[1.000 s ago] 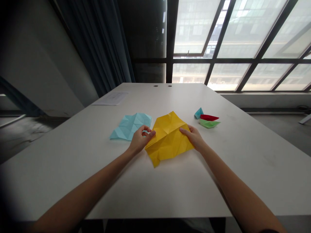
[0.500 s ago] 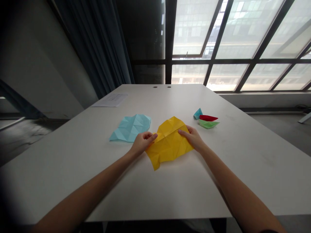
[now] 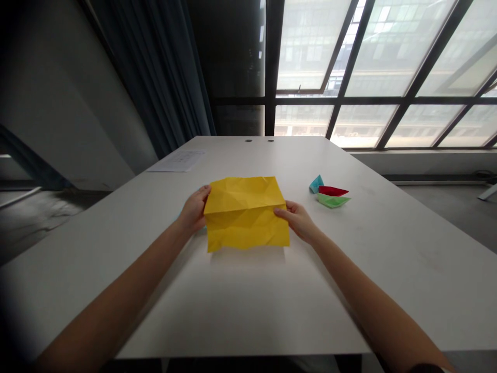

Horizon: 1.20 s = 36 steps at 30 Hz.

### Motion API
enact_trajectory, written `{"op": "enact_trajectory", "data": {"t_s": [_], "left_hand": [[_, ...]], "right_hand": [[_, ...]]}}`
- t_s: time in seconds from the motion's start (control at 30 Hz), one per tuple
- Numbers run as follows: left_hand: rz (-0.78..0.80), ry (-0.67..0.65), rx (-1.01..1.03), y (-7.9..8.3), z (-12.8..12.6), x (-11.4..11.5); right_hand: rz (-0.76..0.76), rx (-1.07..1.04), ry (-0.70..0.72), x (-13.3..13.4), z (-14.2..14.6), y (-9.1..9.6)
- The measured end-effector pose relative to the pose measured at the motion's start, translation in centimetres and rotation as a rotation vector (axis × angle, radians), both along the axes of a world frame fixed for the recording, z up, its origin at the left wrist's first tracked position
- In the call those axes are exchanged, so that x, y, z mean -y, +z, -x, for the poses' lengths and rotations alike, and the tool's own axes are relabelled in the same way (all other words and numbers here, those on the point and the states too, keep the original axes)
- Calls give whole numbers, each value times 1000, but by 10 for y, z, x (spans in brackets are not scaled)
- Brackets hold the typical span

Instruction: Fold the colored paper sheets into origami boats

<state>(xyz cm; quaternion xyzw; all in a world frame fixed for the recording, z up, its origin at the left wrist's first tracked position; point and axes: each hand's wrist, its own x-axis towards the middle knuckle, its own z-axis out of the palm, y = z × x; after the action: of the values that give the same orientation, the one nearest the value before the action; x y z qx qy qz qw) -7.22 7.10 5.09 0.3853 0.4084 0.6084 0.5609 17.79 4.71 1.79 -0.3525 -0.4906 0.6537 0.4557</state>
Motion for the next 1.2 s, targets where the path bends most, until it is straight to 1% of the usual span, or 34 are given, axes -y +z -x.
{"op": "enact_trajectory", "data": {"t_s": [0.07,0.1,0.17,0.23,0.3,0.37,0.43,0.47,0.5,0.53,0.57,0.6,0.63,0.67,0.73,0.8,0.87,1.0,1.13,1.2], "left_hand": [[-83,91,-237,11,14,-15],[-116,106,-391,17,21,-24],[-109,83,-489,29,39,-43],[-103,123,-650,40,60,-64],[-82,181,-768,47,80,-82],[-66,311,-953,48,95,-95],[-22,404,-1094,42,99,-98],[-3,452,-1297,36,96,-96],[-11,474,-1362,29,90,-92],[-54,476,-1423,20,82,-86],[-148,427,-1606,11,71,-79],[-199,340,-1758,1,60,-71],[-217,283,-1794,-8,49,-64],[-220,247,-1810,-18,38,-58],[-175,189,-1834,-36,23,-48],[-37,90,-1867,-50,16,-45],[42,79,-1881,-59,15,-45],[97,66,-1866,-65,21,-47],[143,32,-1836,-63,23,-46],[142,24,-1834,-61,21,-43]], "right_hand": [[-15,-1,59,-6,18,8],[-19,-4,64,-10,28,12],[-48,7,60,-20,48,20],[-91,39,43,-32,67,25],[-77,87,56,-44,85,25],[-16,180,54,-55,101,19],[50,322,27,-65,116,8],[68,362,20,-68,121,1],[80,403,11,-72,126,-7],[84,440,-2,-74,130,-14],[80,478,-20,-76,132,-20],[67,515,-41,-77,133,-25],[47,550,-65,-78,134,-28],[23,585,-91,-77,133,-31],[-29,653,-140,-75,130,-32],[-82,716,-169,-72,126,-30],[-137,771,-163,-68,123,-27],[-218,881,-86,-63,119,-23],[-328,999,-26,-55,116,-16],[-387,1063,-9,-49,114,-14]]}}
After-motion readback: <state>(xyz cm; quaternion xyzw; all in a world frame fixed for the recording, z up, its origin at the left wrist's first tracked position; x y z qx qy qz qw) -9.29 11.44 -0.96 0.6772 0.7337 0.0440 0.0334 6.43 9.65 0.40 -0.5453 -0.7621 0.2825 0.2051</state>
